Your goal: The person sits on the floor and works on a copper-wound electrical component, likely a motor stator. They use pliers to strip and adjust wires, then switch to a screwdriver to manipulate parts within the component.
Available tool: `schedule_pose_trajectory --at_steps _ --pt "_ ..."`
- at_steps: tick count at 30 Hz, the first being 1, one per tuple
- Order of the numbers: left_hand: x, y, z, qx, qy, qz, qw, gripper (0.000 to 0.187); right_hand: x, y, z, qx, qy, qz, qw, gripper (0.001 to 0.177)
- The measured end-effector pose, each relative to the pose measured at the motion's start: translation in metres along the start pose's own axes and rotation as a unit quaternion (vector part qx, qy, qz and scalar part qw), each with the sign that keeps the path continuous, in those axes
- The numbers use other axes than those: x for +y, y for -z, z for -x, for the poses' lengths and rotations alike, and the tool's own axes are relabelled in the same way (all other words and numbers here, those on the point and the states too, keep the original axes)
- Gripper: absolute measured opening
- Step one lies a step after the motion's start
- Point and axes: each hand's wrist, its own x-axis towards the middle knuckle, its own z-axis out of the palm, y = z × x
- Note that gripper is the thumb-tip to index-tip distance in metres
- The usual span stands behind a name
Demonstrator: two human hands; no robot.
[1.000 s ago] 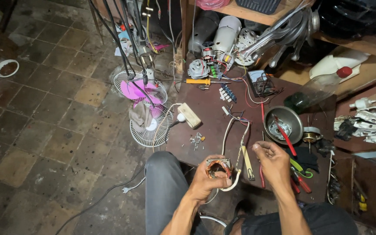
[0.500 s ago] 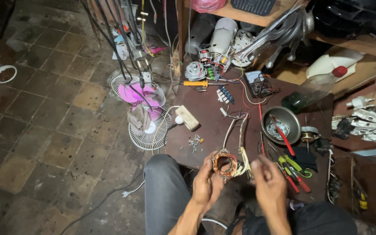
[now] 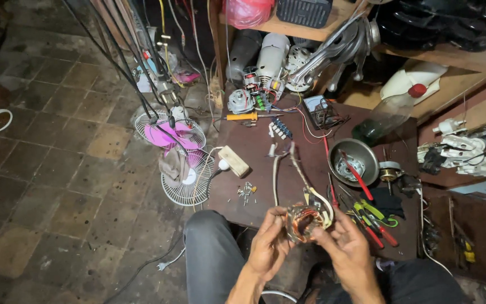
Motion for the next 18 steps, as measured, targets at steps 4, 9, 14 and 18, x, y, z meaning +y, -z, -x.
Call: schedule_pose_trajectory --at_steps 4,9,14,18 --pt "-0.004 -0.004 0.001 0.015 0.027 -0.011 0.999 0.047 -0.027 0.003 0.000 0.001 -0.009 0.018 1.000 0.065" --pt "-0.007 -0.012 0.001 0.008 0.057 -0.064 0.996 0.068 -0.012 0.009 -0.001 0.042 0.002 0.036 0.998 0.045" --pt "-0.007 -0.015 -0.003 0.029 0.067 -0.099 0.992 0.078 -0.002 0.009 0.003 0.090 -0.021 0.056 0.994 0.034" --pt "-0.012 -0.009 -0.006 0.033 0.037 -0.126 0.991 0.074 0.002 0.013 0.010 0.098 0.042 0.146 0.984 0.043"
